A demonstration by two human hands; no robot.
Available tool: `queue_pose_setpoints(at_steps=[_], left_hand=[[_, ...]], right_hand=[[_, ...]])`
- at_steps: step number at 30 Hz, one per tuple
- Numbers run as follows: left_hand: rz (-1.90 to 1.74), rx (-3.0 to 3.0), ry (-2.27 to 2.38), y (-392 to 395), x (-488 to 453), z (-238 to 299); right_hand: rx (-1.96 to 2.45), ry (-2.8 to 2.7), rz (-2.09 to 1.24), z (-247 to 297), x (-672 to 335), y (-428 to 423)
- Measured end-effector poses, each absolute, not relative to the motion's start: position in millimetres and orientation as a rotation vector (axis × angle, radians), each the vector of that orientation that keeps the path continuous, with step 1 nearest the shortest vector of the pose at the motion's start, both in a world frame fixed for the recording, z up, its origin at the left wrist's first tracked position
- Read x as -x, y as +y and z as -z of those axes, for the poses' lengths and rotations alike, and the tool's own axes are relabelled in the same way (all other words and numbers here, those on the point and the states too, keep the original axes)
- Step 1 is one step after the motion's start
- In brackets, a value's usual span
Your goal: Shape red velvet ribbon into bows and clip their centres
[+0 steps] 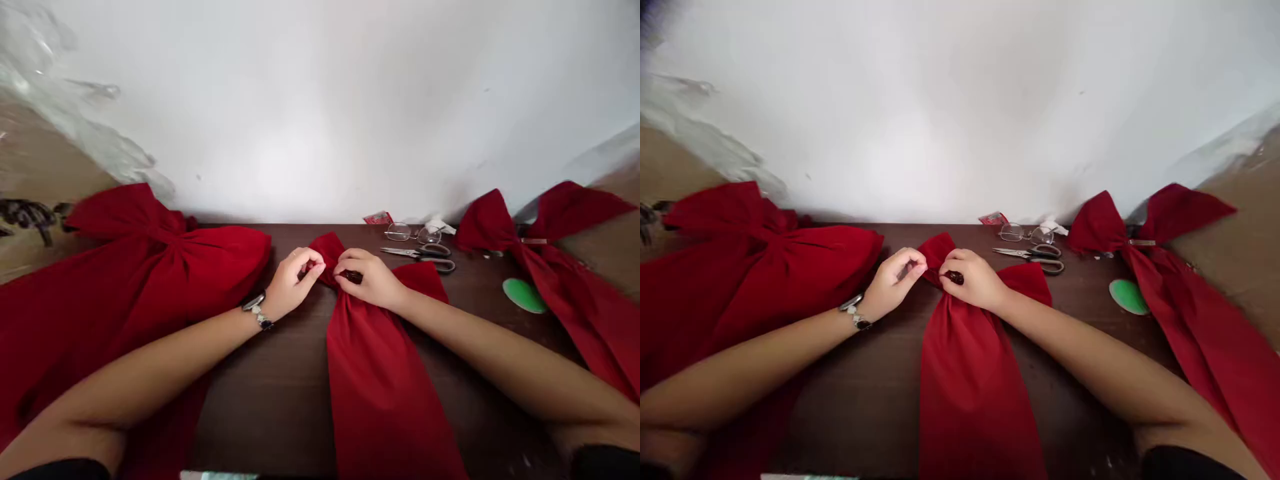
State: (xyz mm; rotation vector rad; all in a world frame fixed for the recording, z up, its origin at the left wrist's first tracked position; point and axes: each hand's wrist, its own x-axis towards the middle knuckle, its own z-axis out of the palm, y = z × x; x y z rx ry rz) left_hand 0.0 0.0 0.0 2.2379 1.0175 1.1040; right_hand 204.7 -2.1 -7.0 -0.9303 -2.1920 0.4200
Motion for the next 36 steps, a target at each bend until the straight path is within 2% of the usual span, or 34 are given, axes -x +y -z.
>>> queue_pose_setpoints(at_steps=[5, 8, 10, 12, 15, 19, 22, 27, 31, 36], left_hand=[[-1.266, -2.253, 1.087, 2, -2, -1], [-1.471, -2.364, 0.935, -7, -1, -5], [-1.334, -2.539, 0.633, -17, -1, -10], [-1.214, -2.595, 0.561, -26, -2, -17], [-1.245, -2.664, 0.461, -35, -3, -27], [-1.295, -2.717, 0.43, -33, -2, -34], [-1.191, -2.726, 0.612, -31, -2, -29], [-0.802, -2.735, 0.885, -31, -6, -14], [-0.804, -2.689, 0.999, -31, -6, -15], [-0.799, -2.88, 1.043, -25, -7, -16]], right_hand=[[0.973, -2.049, -0.591, 7, -204, -1], [1.038, -1.865, -0.735, 5, -202, 3], [1.044, -1.663, -0.907, 0, -200, 3], [0.978, -1.403, -1.128, -8, -197, 0], [0.823, -1.105, -1.408, -21, -190, -10], [0.692, -1.021, -1.629, -20, -184, -17], [0.782, -1.144, -1.585, -5, -185, -14], [0.943, -1.454, -1.346, 22, -190, -5], [1.015, -1.64, -1.064, 25, -194, -4], [1.057, -1.669, -0.98, 20, -193, -9]])
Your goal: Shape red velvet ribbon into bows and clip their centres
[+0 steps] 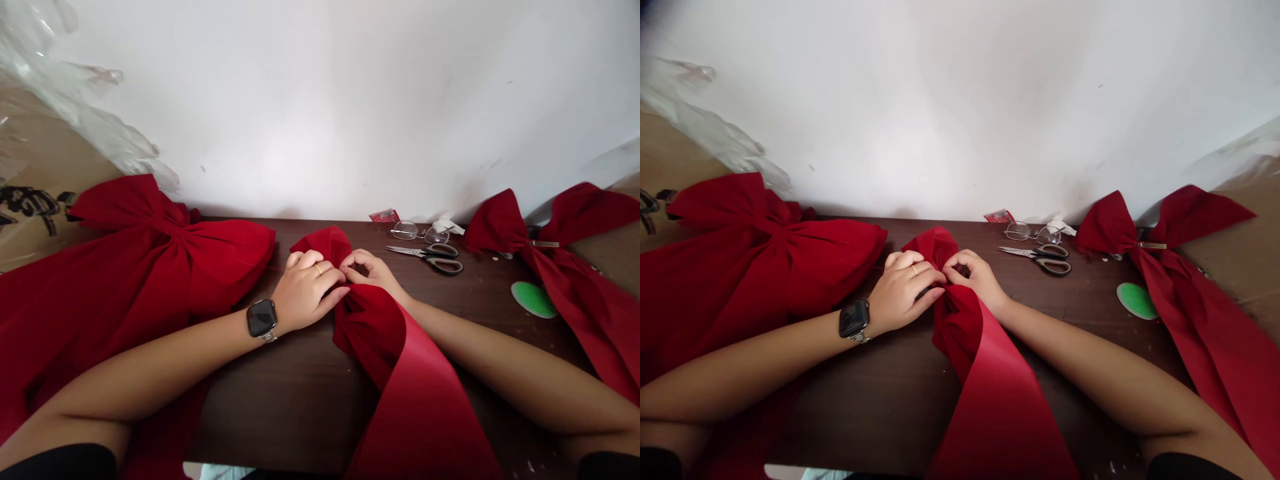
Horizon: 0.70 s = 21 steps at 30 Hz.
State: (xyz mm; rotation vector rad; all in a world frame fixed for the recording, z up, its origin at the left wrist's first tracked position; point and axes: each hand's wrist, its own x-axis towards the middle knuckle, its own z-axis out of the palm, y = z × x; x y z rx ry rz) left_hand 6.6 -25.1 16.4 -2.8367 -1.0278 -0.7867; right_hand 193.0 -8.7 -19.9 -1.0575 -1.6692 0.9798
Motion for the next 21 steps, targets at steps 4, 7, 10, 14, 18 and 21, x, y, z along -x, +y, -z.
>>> queue_pose_setpoints(at_steps=[4, 7, 10, 14, 18, 21], left_hand=[[0.725, 2.749, -0.885, -22, -9, -13], [0.713, 2.766, -0.746, -25, -12, -13], [0.711, 2.82, -0.637, -31, -13, -13], [0.66, 2.896, -0.714, -38, -13, -13], [0.627, 2.973, -0.905, -40, -12, -17], [0.768, 3.066, -1.116, -35, -11, -20]], right_hand=[[1.073, -1.625, -1.09, 15, -191, -9], [1.076, -1.547, -1.157, 9, -192, -7], [1.051, -1.43, -1.221, 5, -193, -6], [0.936, -1.293, -1.382, -2, -196, -8], [0.855, -1.258, -1.473, -9, -198, -11], [0.801, -1.261, -1.494, -11, -198, -13]])
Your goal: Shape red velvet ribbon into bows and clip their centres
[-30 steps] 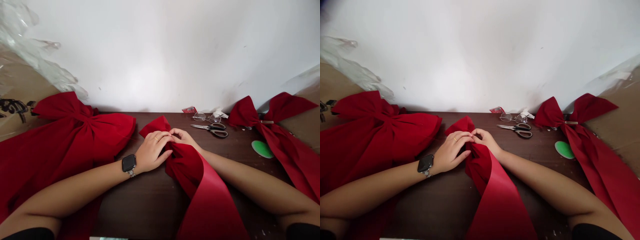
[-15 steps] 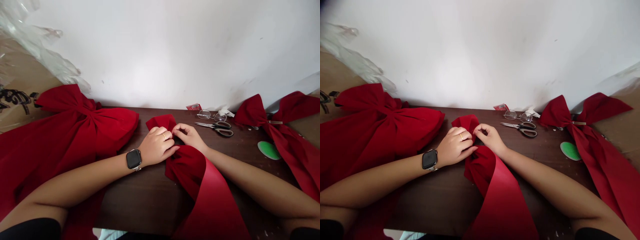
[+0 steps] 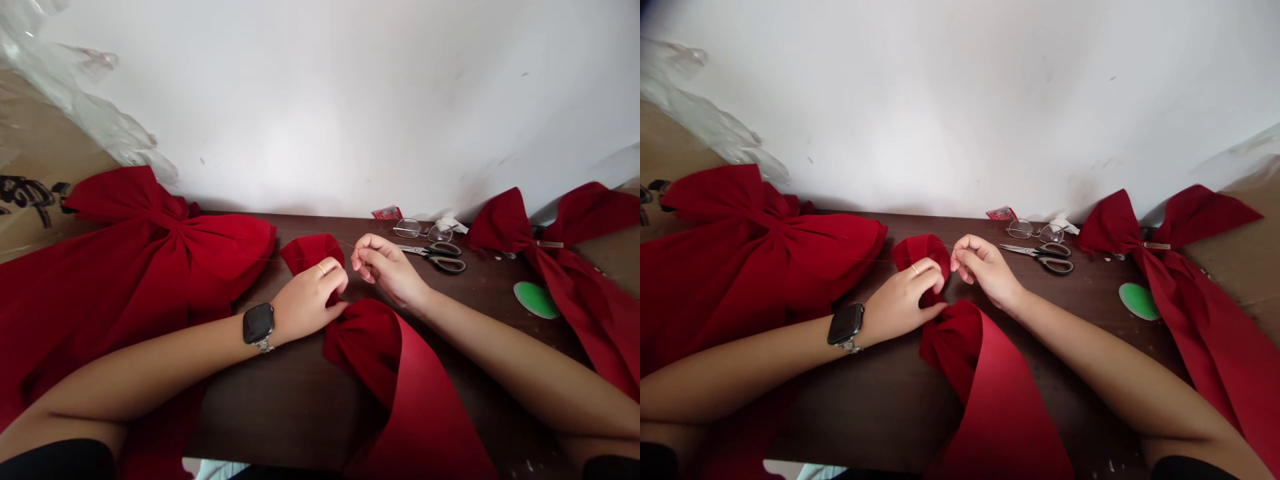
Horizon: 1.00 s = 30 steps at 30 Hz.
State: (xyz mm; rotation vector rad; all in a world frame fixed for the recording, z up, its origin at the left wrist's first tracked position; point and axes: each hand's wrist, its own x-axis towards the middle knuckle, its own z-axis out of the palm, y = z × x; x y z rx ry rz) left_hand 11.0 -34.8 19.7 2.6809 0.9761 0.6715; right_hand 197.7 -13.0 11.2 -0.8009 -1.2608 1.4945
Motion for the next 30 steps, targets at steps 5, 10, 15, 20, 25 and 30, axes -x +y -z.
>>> queue_pose_setpoints(at_steps=[5, 10, 15, 20, 25, 30], left_hand=[[-0.869, -2.337, 1.014, -21, -12, -20], [-1.011, -2.321, 0.949, -20, -13, -22], [-1.018, -2.28, 0.835, -22, -15, -17], [-0.78, -1.807, 0.782, -20, -18, 0], [-0.648, -1.55, 0.776, -10, -16, 6], [-0.616, -1.534, 0.808, -6, -15, 4]], right_hand=[[0.758, -1.275, -1.453, -16, -197, -16], [0.736, -1.288, -1.41, -28, -195, -23], [0.739, -1.356, -1.387, -35, -192, -30], [0.806, -1.395, -1.393, -28, -192, -25], [0.857, -1.406, -1.326, -25, -196, -16], [0.865, -1.397, -1.294, -21, -200, -8]])
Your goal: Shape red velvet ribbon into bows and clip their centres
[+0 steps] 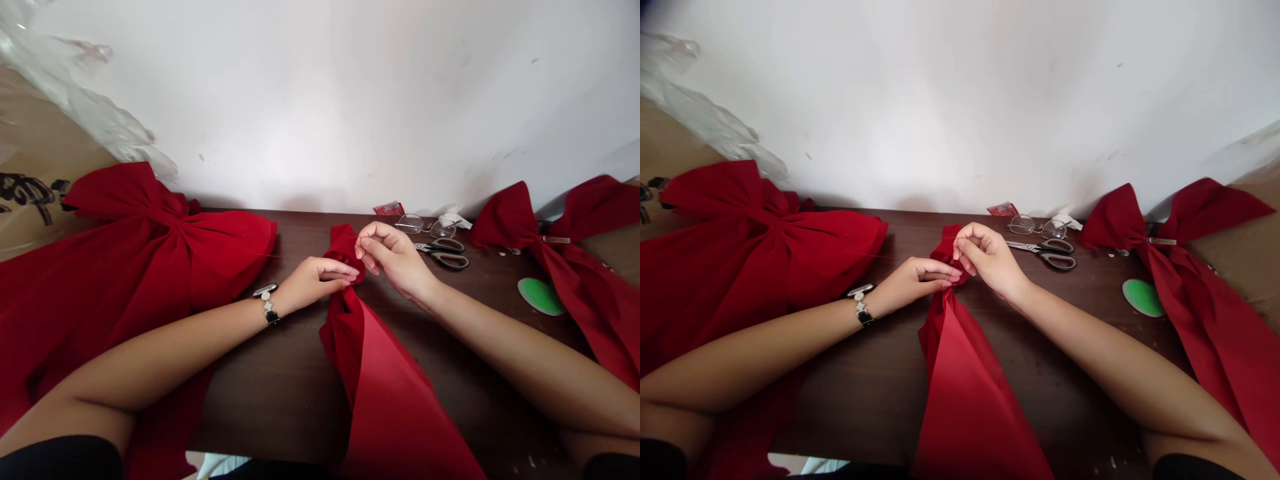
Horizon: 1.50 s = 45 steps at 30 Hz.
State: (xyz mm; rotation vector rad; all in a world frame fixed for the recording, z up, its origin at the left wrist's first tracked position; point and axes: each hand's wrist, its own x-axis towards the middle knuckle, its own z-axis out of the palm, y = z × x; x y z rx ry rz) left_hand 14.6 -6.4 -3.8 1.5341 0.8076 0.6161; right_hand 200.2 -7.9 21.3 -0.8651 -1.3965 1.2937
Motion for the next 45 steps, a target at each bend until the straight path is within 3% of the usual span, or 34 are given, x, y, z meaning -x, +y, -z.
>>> queue_pose_setpoints(at_steps=[25, 31, 35, 40, 43, 45], left_hand=[[-0.656, -1.599, 0.856, -11, -18, -3], [-0.672, -1.588, 0.867, -14, -17, -2], [-0.673, -1.547, 0.863, -14, -16, -2], [-0.675, -1.532, 0.862, -13, -16, -2], [-0.677, -1.527, 0.872, -13, -16, -1], [-0.677, -1.53, 0.88, -12, -16, -1]], right_hand=[[0.885, -1.469, -1.277, -18, -202, -1], [0.964, -1.965, -1.335, -22, -228, 9], [0.924, -2.362, -1.09, -14, -231, 8], [0.969, -2.334, -0.806, -3, -221, 9], [1.023, -2.381, -0.852, -24, -238, 14], [1.203, -2.4, -0.672, -44, -261, 16]])
